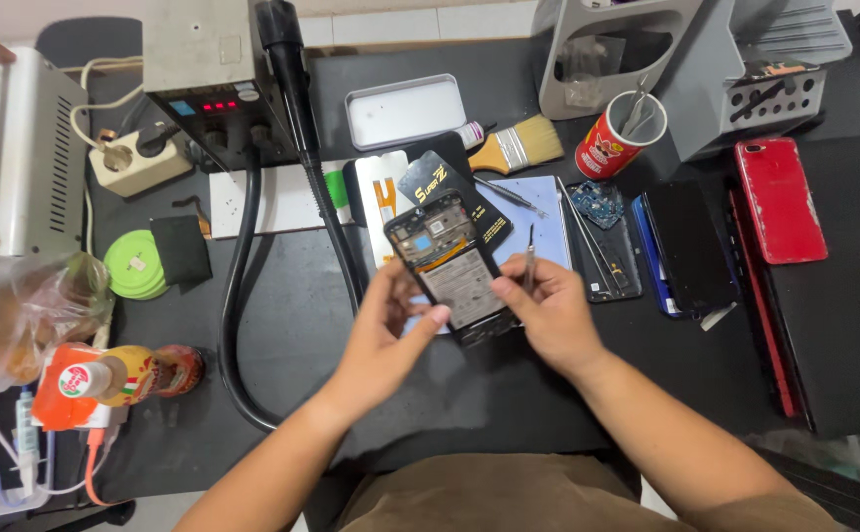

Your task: The person scrapes adhesive residue from the back of a smartphone screen using a metal spudger. They then peel protective film from a replacement screen and apply a strip of adhesive tape to its edge.

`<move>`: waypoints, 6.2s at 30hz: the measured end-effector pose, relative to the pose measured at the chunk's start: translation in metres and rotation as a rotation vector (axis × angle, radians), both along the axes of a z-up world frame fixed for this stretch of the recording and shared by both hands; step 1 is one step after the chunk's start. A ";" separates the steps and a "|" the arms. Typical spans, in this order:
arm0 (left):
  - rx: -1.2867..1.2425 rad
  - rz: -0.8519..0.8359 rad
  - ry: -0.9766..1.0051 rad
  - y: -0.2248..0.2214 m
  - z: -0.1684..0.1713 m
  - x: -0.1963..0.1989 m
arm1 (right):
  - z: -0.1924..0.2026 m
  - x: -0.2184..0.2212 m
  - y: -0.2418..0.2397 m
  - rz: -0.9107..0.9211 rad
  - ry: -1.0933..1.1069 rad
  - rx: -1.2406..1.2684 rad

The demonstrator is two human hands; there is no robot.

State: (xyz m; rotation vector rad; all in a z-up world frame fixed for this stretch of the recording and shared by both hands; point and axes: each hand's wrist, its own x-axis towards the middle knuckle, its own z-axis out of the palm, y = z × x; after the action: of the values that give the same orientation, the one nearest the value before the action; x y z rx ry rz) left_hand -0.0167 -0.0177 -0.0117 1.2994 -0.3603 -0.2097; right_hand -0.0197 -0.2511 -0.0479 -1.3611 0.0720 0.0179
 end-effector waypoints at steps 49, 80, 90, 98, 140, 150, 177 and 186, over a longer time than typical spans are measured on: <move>1.228 0.015 -1.177 -0.012 -0.003 0.015 | 0.064 0.014 -0.049 0.267 -0.368 -1.302; 1.188 0.036 -1.148 -0.013 -0.009 0.015 | 0.068 0.003 -0.052 0.197 -0.376 -1.338; 1.219 0.037 -1.180 -0.013 -0.008 0.015 | 0.067 0.003 -0.053 0.211 -0.401 -1.336; 1.203 0.012 -1.168 -0.014 -0.009 0.016 | 0.068 0.012 -0.039 0.236 -0.493 -1.352; 1.309 -0.004 -1.195 -0.020 -0.015 0.008 | 0.059 0.044 0.019 0.387 -0.470 -1.292; 1.371 -0.062 -1.160 -0.020 -0.009 0.004 | 0.056 0.058 0.043 0.510 -0.421 -1.061; 1.260 0.065 -1.202 -0.013 -0.011 0.007 | 0.061 0.041 -0.005 0.405 -0.296 -1.086; 1.223 0.011 -1.160 -0.015 -0.010 0.009 | 0.043 0.037 -0.012 0.136 -0.485 -0.997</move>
State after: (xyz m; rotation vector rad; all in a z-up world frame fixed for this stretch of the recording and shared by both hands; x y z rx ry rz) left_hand -0.0076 -0.0324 -0.0214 2.5636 -1.3371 0.4642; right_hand 0.0171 -0.2631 -0.0047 -2.3232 -0.4810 -0.2651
